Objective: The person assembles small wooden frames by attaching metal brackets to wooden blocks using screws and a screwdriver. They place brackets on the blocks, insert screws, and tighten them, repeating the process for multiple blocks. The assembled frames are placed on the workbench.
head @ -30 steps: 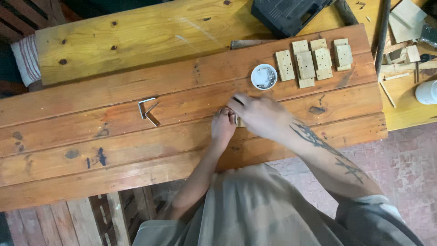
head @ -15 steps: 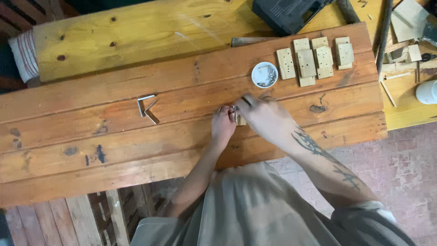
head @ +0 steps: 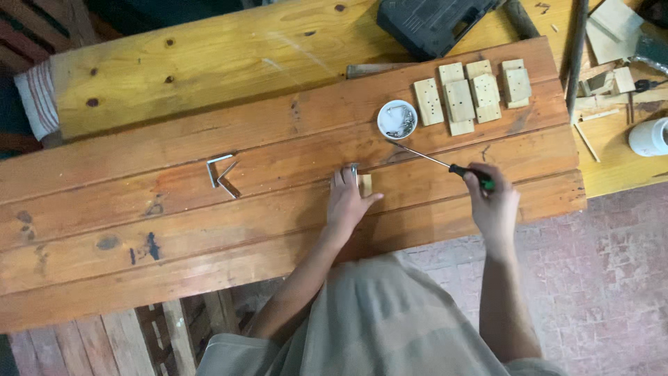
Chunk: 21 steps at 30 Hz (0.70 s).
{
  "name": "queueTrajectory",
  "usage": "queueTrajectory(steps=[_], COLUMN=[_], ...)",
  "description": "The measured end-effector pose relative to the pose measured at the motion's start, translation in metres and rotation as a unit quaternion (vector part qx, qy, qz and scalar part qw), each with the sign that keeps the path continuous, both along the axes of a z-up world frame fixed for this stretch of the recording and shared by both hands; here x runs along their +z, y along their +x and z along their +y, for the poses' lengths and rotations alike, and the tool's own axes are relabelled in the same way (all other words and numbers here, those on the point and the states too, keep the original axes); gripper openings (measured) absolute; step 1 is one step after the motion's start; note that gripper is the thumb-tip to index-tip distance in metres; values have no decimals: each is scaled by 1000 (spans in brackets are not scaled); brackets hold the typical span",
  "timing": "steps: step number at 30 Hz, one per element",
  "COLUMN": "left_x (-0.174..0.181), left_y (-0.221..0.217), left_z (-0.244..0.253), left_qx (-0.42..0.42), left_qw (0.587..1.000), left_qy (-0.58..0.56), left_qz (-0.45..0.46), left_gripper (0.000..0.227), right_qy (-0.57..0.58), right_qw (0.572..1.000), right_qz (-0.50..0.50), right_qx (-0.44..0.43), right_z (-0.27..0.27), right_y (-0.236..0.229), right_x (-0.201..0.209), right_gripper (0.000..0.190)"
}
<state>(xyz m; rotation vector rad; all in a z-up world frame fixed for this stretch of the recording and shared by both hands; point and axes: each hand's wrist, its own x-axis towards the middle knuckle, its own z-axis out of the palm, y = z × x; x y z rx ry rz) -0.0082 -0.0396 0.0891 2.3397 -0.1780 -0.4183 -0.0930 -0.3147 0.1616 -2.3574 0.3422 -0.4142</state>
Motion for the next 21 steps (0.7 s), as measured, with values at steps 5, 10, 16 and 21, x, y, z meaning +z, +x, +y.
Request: queueTrajectory(steps=[5, 10, 16, 21], left_x=[10, -49, -31, -44], left_y=[-4, -14, -9, -18], left_z=[-4, 16, 34, 43], left_qx=[-73, -240, -238, -217], left_qw=[995, 965, 971, 976], left_qy=[62, 82, 33, -13], left_qz=[9, -67, 12, -21], left_gripper=[76, 88, 79, 68], right_qy=[187, -29, -92, -200], right_qw=[981, 997, 994, 978], right_qz=[-32, 54, -13, -32], right_qx=[-48, -53, 57, 55], right_z=[-20, -18, -29, -24], right_y=[-23, -17, 12, 81], right_x=[-86, -104, -103, -93], right_gripper=[35, 25, 11, 20])
